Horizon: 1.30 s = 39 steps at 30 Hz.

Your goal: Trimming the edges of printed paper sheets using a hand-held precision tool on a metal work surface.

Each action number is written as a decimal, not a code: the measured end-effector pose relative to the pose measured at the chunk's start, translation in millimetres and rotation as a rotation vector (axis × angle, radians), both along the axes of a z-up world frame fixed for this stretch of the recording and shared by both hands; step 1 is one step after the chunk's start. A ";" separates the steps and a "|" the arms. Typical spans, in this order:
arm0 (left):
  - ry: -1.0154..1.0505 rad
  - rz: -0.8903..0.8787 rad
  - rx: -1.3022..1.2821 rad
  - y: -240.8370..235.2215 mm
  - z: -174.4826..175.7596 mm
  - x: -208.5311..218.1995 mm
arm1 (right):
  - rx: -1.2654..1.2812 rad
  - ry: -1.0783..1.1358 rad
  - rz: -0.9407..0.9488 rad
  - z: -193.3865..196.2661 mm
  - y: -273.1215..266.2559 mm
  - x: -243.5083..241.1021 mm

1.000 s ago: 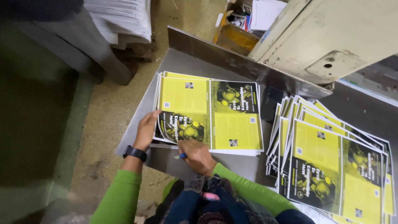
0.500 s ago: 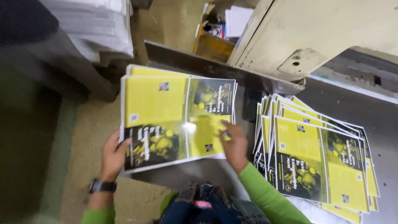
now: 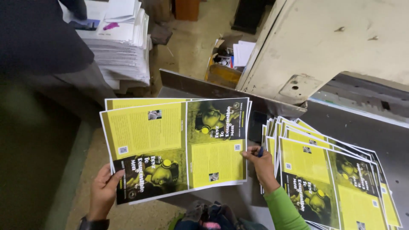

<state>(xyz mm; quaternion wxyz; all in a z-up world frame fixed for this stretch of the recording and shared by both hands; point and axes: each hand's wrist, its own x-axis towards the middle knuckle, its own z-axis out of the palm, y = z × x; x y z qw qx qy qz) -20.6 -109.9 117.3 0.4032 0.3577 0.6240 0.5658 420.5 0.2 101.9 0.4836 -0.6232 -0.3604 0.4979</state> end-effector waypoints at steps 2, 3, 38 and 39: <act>0.084 0.034 -0.070 -7.1 12.2 4.5 | 0.038 0.011 0.026 0.3 -4.8 4.0; 0.087 0.029 -0.068 -10.4 14.4 5.9 | 0.040 0.013 0.021 1.5 -6.6 5.7; 0.247 0.254 0.173 -103.4 36.0 111.5 | -0.084 0.171 0.112 57.4 -49.8 117.0; 0.248 0.257 0.156 -105.8 38.1 108.8 | -0.101 0.170 0.115 66.8 -51.8 116.9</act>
